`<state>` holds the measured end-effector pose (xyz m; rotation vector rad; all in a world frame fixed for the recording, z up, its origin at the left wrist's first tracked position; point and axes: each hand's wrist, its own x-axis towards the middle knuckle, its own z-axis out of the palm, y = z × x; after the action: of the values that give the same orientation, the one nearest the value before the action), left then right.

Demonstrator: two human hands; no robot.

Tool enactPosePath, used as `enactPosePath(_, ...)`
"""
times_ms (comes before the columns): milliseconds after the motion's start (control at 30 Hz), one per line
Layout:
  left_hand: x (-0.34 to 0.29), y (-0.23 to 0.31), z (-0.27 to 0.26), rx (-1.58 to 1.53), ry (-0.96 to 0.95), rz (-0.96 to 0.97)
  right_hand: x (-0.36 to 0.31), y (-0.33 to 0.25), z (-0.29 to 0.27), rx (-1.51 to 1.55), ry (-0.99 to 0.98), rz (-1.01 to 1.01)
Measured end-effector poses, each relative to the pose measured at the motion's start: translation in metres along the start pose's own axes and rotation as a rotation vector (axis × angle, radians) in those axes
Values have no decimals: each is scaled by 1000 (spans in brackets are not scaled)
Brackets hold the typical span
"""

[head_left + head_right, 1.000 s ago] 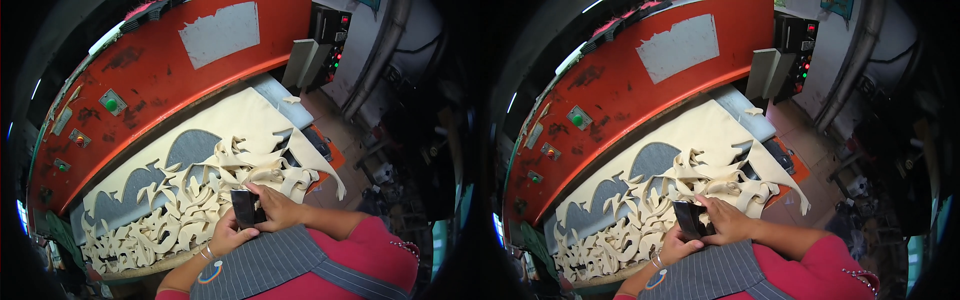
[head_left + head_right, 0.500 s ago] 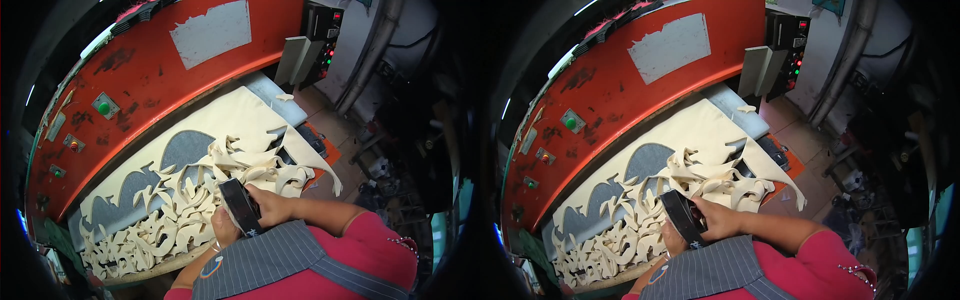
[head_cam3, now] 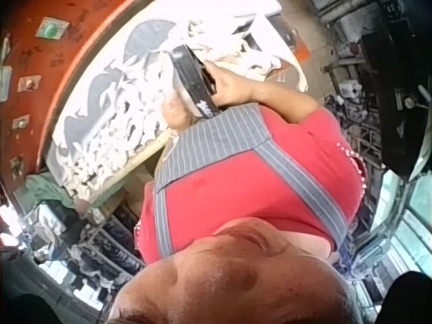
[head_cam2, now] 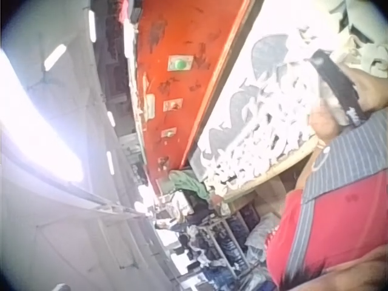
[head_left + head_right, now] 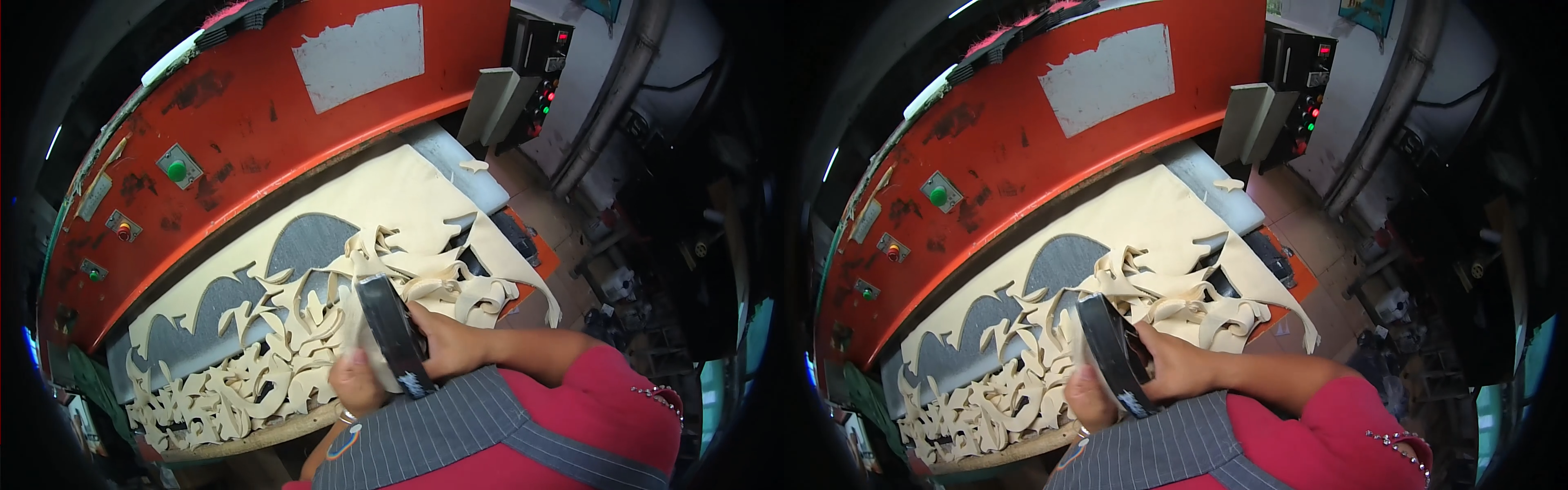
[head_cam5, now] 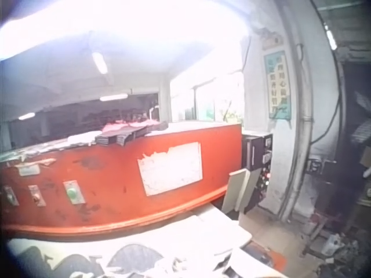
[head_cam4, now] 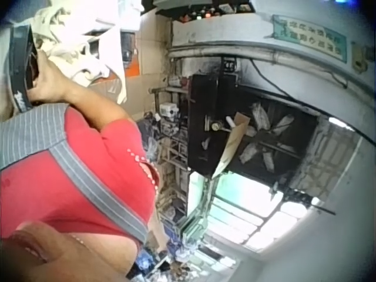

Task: Operating a hydraulic press machine to cut foam shoe components using a metal mold, then collecting and bagging the pieces.

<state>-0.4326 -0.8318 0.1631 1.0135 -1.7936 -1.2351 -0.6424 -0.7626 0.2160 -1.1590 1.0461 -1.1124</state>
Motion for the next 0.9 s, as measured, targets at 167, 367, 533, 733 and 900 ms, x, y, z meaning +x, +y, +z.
enactPosePath(167, 2, 19, -72, -526, 838, -278, -29, -39, -77, 479, 305, -125)
enactPosePath(367, -17, -29, -211, 927, 146, -716, 58, -46, -143, -756, 359, 175)
enactPosePath(533, 34, 30, -169, 854, 532, -47, 142, -2, -154, -1127, 169, 283)
enactPosePath(733, 138, 22, -44, 658, -170, 171, 177, 33, -164, -1267, 74, 339)
enactPosePath(900, 190, -10, 41, 633, -321, 308, 179, 52, -175, -1290, 165, 89)
